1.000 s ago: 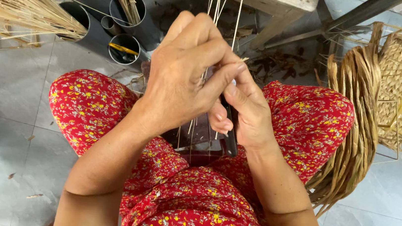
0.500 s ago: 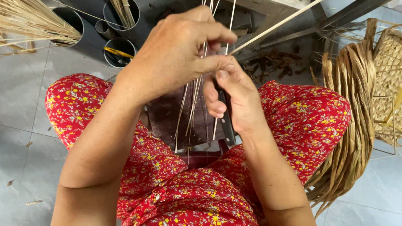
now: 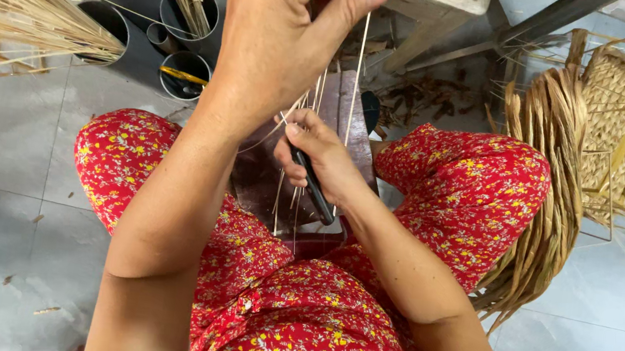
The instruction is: The person sits on the floor and uses a small knife to shave and split thin bamboo strips into slender sticks, drawing each strip against the blade and setting finished sticks with a growing bundle of completed sticks.
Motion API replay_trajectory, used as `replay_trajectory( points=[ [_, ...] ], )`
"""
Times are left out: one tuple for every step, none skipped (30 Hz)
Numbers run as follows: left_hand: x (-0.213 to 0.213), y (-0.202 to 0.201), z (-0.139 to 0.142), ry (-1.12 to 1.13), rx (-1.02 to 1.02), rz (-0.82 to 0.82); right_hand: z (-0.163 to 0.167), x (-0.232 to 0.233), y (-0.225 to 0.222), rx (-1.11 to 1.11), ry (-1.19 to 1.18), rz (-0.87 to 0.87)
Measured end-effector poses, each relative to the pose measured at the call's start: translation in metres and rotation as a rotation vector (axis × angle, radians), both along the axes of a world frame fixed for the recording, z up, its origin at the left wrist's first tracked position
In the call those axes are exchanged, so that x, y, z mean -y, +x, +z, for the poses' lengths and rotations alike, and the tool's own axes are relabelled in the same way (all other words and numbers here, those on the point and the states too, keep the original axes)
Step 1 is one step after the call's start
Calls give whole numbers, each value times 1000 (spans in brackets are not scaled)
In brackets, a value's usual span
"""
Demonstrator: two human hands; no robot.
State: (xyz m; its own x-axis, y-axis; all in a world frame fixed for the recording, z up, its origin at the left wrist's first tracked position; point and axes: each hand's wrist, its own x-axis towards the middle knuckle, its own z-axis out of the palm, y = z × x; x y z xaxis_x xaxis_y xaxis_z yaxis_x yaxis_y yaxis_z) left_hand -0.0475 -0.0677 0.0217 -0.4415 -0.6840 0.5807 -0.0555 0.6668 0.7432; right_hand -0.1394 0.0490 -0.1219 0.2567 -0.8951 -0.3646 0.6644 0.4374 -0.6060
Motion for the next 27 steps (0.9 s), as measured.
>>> replay_trajectory(
  points=[
    [4,0,0,34,37,4,-3,1,-2,-27,6,-20],
    [10,-1,-1,69,74,8,-3,1,-7,-55,14,-39],
    [13,0,-4,107,112,13,-2,2,-13,-80,23,-56],
    [15,3,-8,106,160,-21,2,1,-20,-66,29,-81],
    [17,6,-12,102,206,-55,7,2,-28,-52,33,-106],
    [19,9,-17,97,252,-87,12,2,-35,-38,35,-130],
    [20,12,-23,92,312,-119,18,3,-41,-36,11,-144],
    [21,15,-29,87,372,-152,25,3,-45,-34,-12,-159],
    [20,16,-35,83,433,-185,30,3,-49,-32,-35,-173],
    [20,18,-40,78,432,-191,35,3,-51,-33,-48,-175],
    [18,18,-45,74,432,-197,39,2,-52,-34,-60,-177],
    [16,17,-50,69,430,-206,41,2,-52,-36,-72,-180],
    [15,15,-54,54,428,-193,43,1,-52,-26,-71,-183],
    [13,13,-57,38,427,-180,43,1,-52,-16,-70,-186],
    [11,12,-59,22,427,-168,43,0,-51,-4,-70,-189],
    [10,10,-60,-20,408,-161,43,-1,-51,-5,-77,-189],
    [9,9,-61,-62,389,-154,41,-1,-51,-5,-85,-189],
    [9,8,-61,-107,369,-148,40,-1,-51,-7,-95,-190],
    [9,7,-60,-100,344,-145,38,-1,-51,-6,-86,-180],
    [8,6,-60,-93,319,-143,36,-1,-50,-5,-75,-172],
    [8,6,-59,-85,294,-141,34,-1,-49,-5,-63,-164],
    [9,5,-58,-45,268,-138,30,-1,-46,14,-42,-145],
    [10,5,-58,-6,241,-135,27,-2,-42,33,-20,-127],
    [11,5,-58,36,214,-132,23,-3,-39,52,4,-109],
    [12,5,-57,48,169,-128,19,-3,-35,52,15,-96],
    [15,4,-57,62,126,-122,15,-4,-31,55,27,-80],
    [17,4,-57,76,83,-115,11,-5,-27,58,39,-64]
  ],
)
